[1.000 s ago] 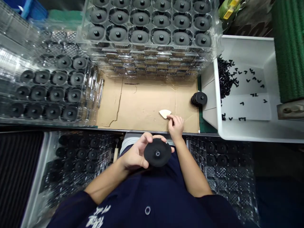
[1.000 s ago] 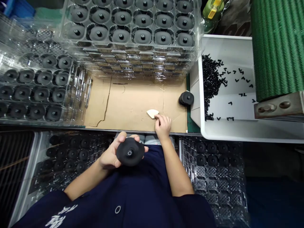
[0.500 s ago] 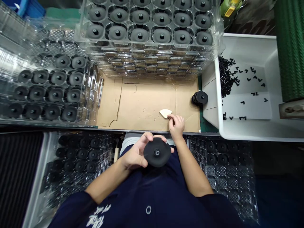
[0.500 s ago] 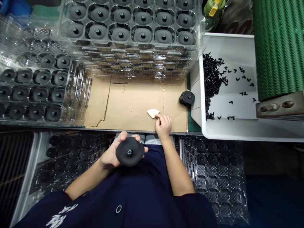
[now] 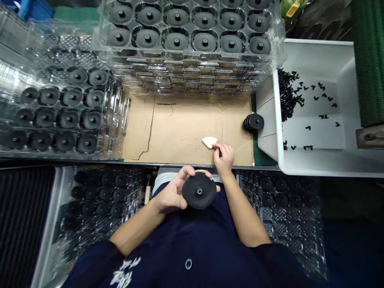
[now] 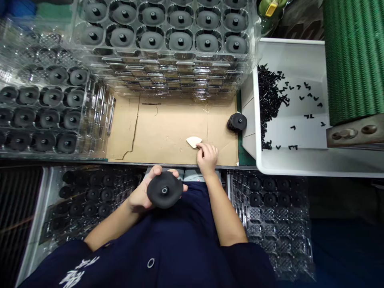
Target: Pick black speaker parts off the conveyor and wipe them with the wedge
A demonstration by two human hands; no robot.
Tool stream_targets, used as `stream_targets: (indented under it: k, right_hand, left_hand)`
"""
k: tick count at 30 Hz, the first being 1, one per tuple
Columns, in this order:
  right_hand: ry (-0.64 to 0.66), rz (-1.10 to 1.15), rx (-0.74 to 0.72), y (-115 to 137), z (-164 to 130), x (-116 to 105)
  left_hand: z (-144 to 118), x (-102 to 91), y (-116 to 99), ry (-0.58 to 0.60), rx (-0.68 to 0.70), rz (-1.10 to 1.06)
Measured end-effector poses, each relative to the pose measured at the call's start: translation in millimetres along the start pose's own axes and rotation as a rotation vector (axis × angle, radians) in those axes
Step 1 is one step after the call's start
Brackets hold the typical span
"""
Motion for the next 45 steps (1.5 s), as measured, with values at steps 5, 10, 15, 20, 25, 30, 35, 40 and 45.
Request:
stream_targets:
  k: [5,10,15,20,25,30,35,40,45]
  right_hand:
    - [-0.021,0.000,-0.014,0.4,-0.3,-0.7]
    - [-0.031,-0.004,-0.019,0.4,-0.3,-0.9]
    - [-0.035,-0.002,-0.021,0.6,-0.2,-1.1]
    - [-0.036,-0.002,-0.015,0.3,-0.5,-1.2]
    - [-0.023,0.000,-0.010,-0.3,-0.4,-0.4]
    - [-0.006,0.010,0.000,-0.9,-0.4,0.4]
    - [-0.003,0.023,0.015,-1.9,-1.0,1.5]
    - [0.006,0.048,0.032,-2.7,-1.5,2.4]
    - [0.037,0.124,0.079,-4.8,-2.3,3.6]
  left_hand:
    - [-0.7,2.5,-1.0,0.042,0.017,0.025]
    - [-0.3,3.8,-1.3,0.048,0.030,0.032]
    - [-0.9,2.7,-1.5,0.046,0.017,0.044]
    - [-1.5,2.1,-0.5,0.028,0.007,0.048]
    - [-3.2,-2.2,3.7,-0.023,-0.018,0.055]
    - [-1.0,-0.8,6.3,-0.035,-0.033,0.039]
    - [-0.2,-1.4,7.3,-0.061,-0.069,0.056]
    - [-4.8,-9.2,13.6,-0.084,-0.169,0.060]
    - [-2.8,-25.1,23.7,-0.260,-0.258,0.098]
Point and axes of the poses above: each hand's wrist, its own z-axis towards the middle knuckle, its own x-axis out of the palm, y = z × x, the point moved 6 cm from there along z, towards the middle knuckle, and after that the axes turned 10 degrees about -z, right-handed, at the moved point
